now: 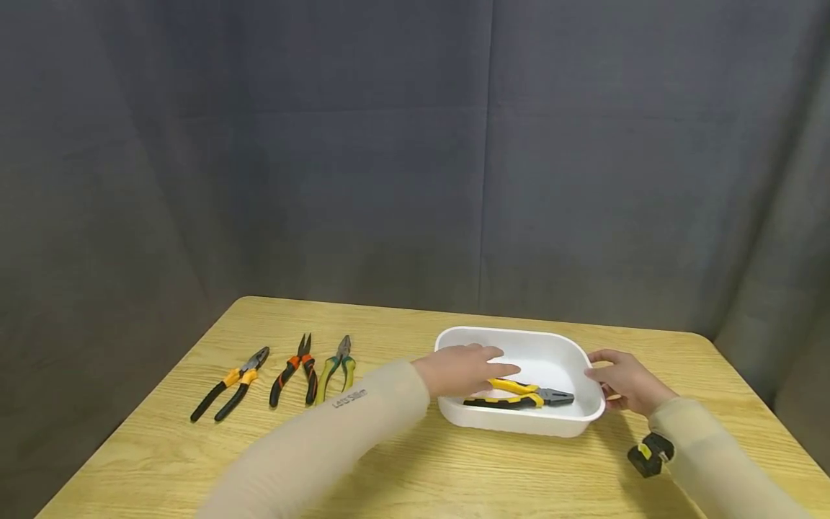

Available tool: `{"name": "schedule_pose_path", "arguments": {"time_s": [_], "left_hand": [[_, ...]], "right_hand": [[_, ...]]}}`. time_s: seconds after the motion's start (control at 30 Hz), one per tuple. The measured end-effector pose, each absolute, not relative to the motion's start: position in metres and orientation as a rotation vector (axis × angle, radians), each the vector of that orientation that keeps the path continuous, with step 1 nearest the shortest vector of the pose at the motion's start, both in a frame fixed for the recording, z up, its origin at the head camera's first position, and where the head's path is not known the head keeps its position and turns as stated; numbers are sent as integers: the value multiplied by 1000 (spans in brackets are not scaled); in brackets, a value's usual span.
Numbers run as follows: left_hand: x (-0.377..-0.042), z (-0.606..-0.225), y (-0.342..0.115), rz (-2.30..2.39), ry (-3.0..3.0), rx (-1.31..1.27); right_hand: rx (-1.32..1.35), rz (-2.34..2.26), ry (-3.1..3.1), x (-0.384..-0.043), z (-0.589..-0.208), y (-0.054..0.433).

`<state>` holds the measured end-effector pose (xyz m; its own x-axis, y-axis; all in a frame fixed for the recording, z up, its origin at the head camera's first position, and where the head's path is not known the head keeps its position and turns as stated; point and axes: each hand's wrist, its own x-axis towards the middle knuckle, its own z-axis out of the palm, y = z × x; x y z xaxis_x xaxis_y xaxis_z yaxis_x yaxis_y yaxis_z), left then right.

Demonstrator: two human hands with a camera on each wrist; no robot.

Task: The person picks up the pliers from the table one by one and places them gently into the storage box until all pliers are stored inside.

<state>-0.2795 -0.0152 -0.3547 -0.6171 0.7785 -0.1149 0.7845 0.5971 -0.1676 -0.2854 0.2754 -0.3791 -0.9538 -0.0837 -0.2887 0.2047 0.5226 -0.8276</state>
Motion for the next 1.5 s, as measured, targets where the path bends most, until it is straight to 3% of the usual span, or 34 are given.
{"name": "schedule_pose_path", "arguments": {"time_s": [0.73,1.5], "left_hand": [[-247,-341,-90,40,3126,1405],[-228,-351,-145,220,3270,1192]], "right_hand": [[103,-1404,2460,-286,-379,275],[111,-1397,2481,-285,-380,273]]}}
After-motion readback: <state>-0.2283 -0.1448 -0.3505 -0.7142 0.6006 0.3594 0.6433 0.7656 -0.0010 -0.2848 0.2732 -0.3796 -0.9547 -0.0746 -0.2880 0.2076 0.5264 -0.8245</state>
